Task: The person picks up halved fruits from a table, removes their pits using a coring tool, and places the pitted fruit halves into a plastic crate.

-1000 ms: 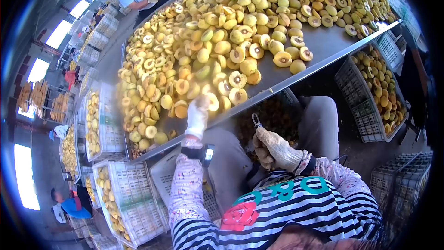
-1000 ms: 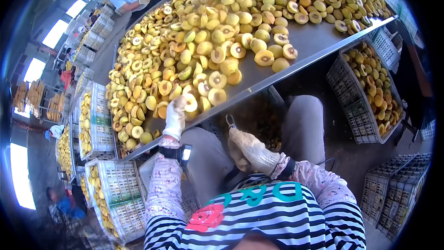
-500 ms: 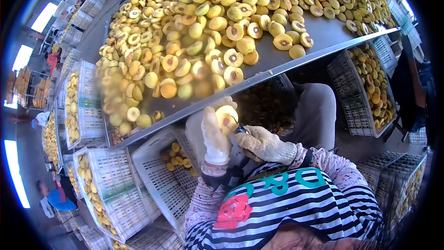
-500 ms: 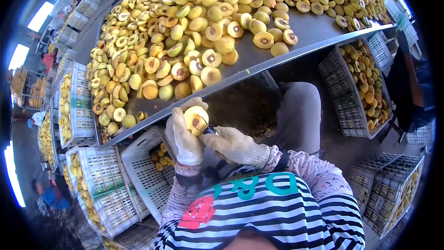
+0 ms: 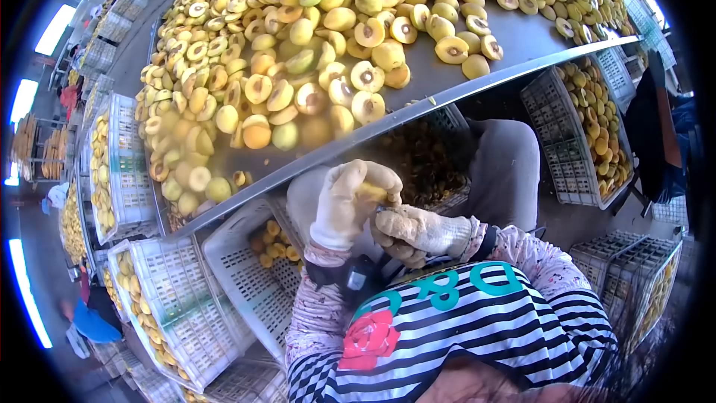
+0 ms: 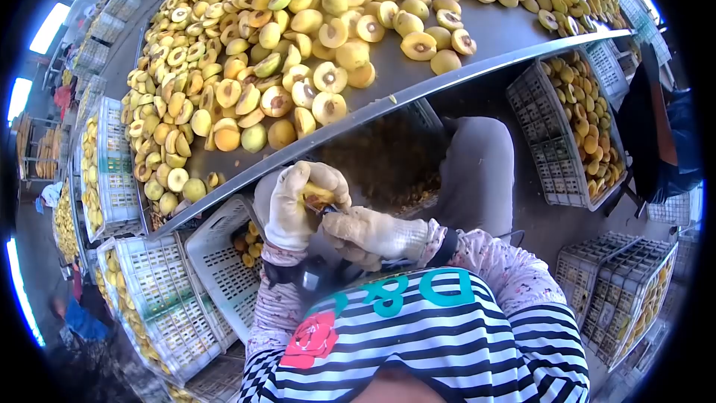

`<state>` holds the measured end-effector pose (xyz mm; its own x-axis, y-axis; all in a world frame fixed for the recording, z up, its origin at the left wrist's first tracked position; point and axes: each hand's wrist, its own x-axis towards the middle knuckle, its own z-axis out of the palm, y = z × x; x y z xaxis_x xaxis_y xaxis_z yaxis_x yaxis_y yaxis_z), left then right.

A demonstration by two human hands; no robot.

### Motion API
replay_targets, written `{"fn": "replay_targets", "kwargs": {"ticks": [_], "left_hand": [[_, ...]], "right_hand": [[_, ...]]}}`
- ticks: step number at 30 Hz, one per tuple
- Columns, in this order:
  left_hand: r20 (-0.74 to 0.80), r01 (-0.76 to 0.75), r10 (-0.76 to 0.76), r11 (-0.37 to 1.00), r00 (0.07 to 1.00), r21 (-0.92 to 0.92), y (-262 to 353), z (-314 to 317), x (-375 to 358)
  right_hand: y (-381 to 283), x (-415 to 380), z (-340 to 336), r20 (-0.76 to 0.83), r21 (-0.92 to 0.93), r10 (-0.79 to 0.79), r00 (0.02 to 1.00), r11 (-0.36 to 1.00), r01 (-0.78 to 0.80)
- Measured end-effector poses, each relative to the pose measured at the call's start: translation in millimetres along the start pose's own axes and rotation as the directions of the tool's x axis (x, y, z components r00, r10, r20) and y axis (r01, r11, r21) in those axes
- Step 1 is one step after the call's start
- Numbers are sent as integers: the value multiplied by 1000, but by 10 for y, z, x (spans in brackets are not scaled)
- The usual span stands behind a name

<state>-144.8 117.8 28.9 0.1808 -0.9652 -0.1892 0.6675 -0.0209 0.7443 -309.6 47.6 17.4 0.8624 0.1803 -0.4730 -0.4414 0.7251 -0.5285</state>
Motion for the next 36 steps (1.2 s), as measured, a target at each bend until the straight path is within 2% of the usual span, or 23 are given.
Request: {"fn": "replay_targets", "kwargs": {"ticks": [3, 6, 8, 10, 11, 12, 13, 14, 15, 17, 18, 19, 20, 21, 22, 23, 26, 28, 29, 31, 34, 35, 36], "left_hand": [[186, 112, -128, 989, 974, 97, 42, -93, 133], [142, 242, -261, 960, 955, 139, 53, 16, 246], [146, 291, -306, 950, 941, 111, 19, 111, 319], [-30, 274, -275, 961, 961, -18, -30, 238, 361], [-127, 250, -259, 965, 957, -81, -20, 293, 347], [-281, 159, -162, 987, 946, -33, 35, 363, 307], [-217, -19, 190, 793, 957, 609, 84, 400, 177], [-123, -60, 319, 508, 940, 859, 213, 396, 37], [15, -82, 399, 152, 917, 985, 386, 355, -118], [-369, 176, 333, 489, 867, 854, 544, -90, -445], [-106, 185, 541, -93, 834, 978, 615, -86, -494], [226, 236, 558, -635, 798, 735, 694, -81, -534], [127, 236, 592, -497, 796, 835, 757, -127, -516], [24, 196, 599, -300, 800, 934, 787, -101, -413], [-59, 246, 553, -270, 831, 931, 772, -129, -265], [-133, 290, 507, -244, 852, 925, 743, -195, -71], [-217, 331, 331, -339, 918, 881, 606, -438, 503], [-263, 345, 233, -467, 936, 815, 617, -524, 780], [-336, 383, 185, -470, 924, 795, 657, -464, 843], [-313, 366, 190, -495, 931, 788, 636, -530, 877], [-193, 285, 278, -342, 941, 896, 612, -779, 819], [-163, 172, 333, 2, 929, 985, 557, -1058, 762], [-192, 92, 332, 292, 923, 952, 566, -960, 614]], "right_hand": [[-38, -92, -99, 151, 140, 22, 988, 989, -44], [2, -125, -280, 309, 218, -27, 951, 975, -43], [-70, -194, -331, 317, 217, -39, 948, 976, -33], [-105, -260, -346, 316, 211, -99, 944, 977, 32], [-41, -262, -455, 367, 171, -77, 927, 985, 14], [-42, -247, -501, 522, 226, -91, 848, 974, -34], [-36, -228, -537, 660, 272, -119, 741, 958, -88], [30, -215, -533, 417, 282, -158, 895, 959, 37], [97, -201, -530, 138, 224, -183, 973, 963, 149], [-2, -118, -378, -151, 370, -90, 984, 918, 141], [-1, -79, -392, -200, 486, -13, 980, 867, 110], [0, -73, -380, -219, 560, -28, 975, 815, 149], [-17, -67, -354, -207, 495, -39, 978, 858, 139], [-48, -117, -298, -206, 429, -43, 978, 894, 130], [1, -91, -326, -156, 372, -139, 978, 909, 188], [15, -94, -337, -169, 359, -137, 976, 914, 190], [27, -144, -306, -219, 339, -148, 964, 915, 217], [66, -149, -305, -221, 333, -164, 961, 914, 233], [68, -162, -311, -226, 332, -171, 959, 912, 241], [52, -188, -299, -228, 304, -182, 956, 920, 248], [20, -191, -204, -250, 176, -216, 944, 948, 264], [-33, -245, -167, -257, 99, -207, 944, 966, 239], [-99, -296, -125, -264, 27, -196, 944, 977, 211]]}}
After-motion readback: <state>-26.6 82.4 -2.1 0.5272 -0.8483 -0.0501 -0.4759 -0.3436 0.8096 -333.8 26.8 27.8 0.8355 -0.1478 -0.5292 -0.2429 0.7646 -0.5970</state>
